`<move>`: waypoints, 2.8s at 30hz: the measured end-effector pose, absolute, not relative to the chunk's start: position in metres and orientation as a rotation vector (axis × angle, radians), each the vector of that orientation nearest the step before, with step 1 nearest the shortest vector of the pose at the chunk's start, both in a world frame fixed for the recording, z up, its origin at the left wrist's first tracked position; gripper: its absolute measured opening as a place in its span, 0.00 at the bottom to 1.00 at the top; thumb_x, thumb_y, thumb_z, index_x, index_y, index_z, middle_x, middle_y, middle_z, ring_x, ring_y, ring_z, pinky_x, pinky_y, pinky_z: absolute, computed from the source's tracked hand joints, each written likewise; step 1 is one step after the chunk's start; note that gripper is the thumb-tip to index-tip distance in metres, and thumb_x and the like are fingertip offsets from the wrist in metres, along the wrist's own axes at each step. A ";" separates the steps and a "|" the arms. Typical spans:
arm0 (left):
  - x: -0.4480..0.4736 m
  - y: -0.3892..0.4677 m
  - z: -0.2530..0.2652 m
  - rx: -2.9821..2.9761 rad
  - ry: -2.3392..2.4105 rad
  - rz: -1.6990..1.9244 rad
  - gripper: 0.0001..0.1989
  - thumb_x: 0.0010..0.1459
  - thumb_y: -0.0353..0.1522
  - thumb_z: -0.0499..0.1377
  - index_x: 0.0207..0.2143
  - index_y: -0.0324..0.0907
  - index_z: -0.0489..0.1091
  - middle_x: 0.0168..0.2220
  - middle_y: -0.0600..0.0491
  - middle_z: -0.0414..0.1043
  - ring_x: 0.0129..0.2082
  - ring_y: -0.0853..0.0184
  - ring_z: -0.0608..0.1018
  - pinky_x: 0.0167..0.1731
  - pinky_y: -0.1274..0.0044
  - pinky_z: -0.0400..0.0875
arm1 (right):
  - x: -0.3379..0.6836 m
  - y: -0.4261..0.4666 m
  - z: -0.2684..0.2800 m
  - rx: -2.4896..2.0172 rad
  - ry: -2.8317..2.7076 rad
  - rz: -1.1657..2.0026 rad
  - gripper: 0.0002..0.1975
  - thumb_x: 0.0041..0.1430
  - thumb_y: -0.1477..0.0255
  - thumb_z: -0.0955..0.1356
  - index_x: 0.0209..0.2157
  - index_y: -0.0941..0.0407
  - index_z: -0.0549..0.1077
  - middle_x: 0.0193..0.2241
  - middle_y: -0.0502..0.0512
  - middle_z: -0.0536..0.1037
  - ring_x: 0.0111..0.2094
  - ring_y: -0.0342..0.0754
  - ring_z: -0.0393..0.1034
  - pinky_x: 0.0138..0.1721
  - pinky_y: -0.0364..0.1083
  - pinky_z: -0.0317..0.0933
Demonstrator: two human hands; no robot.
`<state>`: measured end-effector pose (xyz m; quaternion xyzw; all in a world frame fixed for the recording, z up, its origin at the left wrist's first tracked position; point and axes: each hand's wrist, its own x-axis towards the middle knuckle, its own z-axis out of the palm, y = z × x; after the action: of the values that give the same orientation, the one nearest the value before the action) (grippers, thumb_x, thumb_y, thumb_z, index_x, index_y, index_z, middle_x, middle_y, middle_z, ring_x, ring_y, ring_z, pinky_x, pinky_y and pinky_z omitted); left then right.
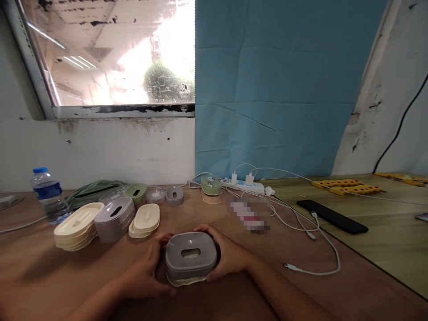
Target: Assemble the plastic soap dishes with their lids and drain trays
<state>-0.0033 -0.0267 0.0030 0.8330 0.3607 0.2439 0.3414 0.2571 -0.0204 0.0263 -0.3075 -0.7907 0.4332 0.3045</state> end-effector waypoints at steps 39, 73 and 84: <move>-0.012 -0.022 0.020 2.555 0.929 0.569 0.37 0.32 0.42 0.64 0.48 0.45 0.59 0.51 0.48 0.56 0.49 0.55 0.62 0.48 0.68 0.59 | 0.239 -0.028 0.008 -0.943 -2.160 1.034 0.48 0.30 0.69 0.75 0.55 0.51 0.54 0.54 0.57 0.58 0.54 0.58 0.52 0.53 0.56 0.47; -0.017 0.155 0.027 2.495 1.806 0.812 0.19 0.47 0.17 0.48 0.41 0.39 0.63 0.31 0.48 0.73 0.33 0.64 0.73 0.36 0.74 0.62 | 0.244 -0.029 0.019 -0.956 -2.321 1.071 0.53 0.31 0.63 0.75 0.57 0.49 0.45 0.57 0.56 0.51 0.57 0.55 0.47 0.56 0.52 0.43; -0.014 0.099 0.067 2.283 1.283 1.513 0.13 0.56 0.30 0.49 0.44 0.44 0.53 0.35 0.53 0.65 0.32 0.72 0.70 0.37 0.78 0.64 | 0.249 -0.023 0.006 -0.776 -2.041 1.150 0.41 0.43 0.50 0.66 0.56 0.53 0.51 0.56 0.58 0.53 0.58 0.55 0.45 0.56 0.54 0.43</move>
<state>-0.0139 0.0989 0.0670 0.7536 0.4235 0.4993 0.0587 0.2494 -0.0231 0.0059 -0.2968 -0.7805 0.4400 0.3304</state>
